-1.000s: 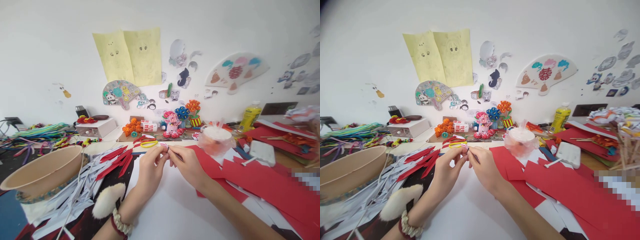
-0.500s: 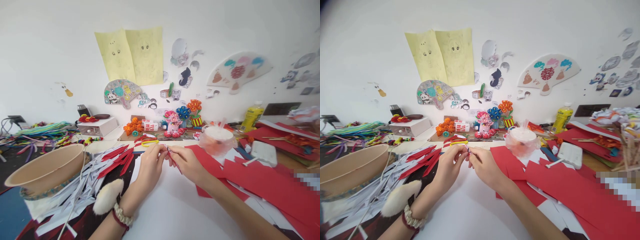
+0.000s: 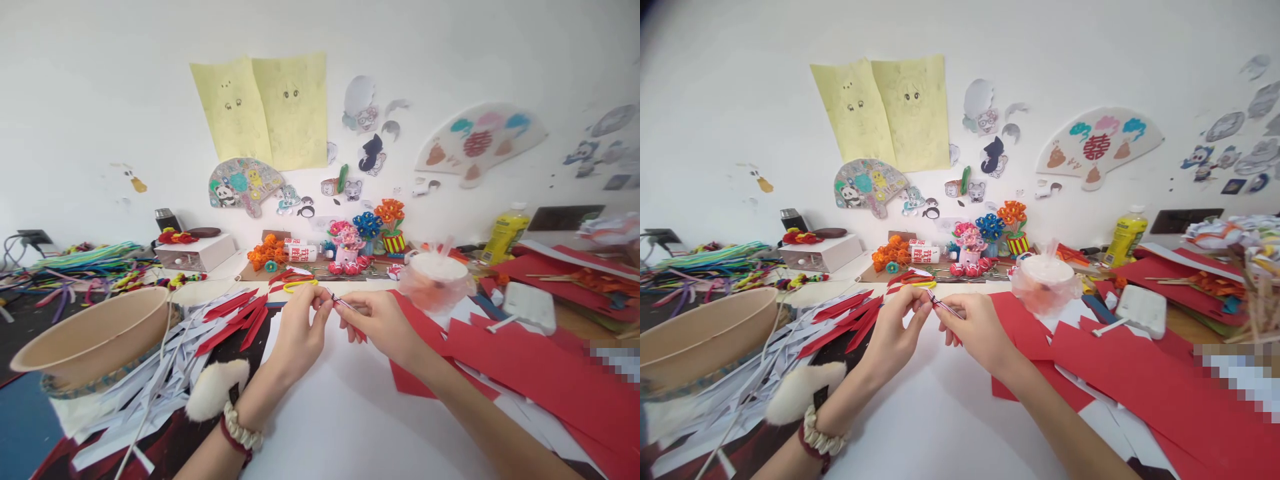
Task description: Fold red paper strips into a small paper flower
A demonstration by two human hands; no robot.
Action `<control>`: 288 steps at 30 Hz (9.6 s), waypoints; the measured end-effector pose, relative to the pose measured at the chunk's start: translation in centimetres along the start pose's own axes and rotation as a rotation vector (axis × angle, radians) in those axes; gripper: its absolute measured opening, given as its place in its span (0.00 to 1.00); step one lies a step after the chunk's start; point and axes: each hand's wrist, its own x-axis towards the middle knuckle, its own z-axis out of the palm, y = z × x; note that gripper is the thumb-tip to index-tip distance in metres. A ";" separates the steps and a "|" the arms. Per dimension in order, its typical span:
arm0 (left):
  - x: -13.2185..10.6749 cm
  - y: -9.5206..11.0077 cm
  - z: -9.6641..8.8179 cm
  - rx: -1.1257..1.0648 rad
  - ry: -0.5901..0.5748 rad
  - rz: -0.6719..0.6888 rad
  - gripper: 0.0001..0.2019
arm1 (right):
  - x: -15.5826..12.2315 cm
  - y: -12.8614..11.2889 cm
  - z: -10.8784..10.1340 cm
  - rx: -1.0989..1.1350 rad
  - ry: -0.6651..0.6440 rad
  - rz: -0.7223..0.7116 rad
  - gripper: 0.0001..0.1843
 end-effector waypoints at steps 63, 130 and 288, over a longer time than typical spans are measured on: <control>0.9 -0.5 -2.3 0.005 0.010 -0.049 0.11 | 0.5 0.3 -1.6 0.223 -0.189 0.095 0.13; -1.5 0.7 1.6 0.355 0.066 0.309 0.14 | 0.4 1.8 -0.6 -0.474 0.322 -0.306 0.09; -1.4 -0.3 0.4 0.565 -0.061 0.297 0.07 | 0.6 1.5 -0.9 0.162 -0.175 -0.006 0.21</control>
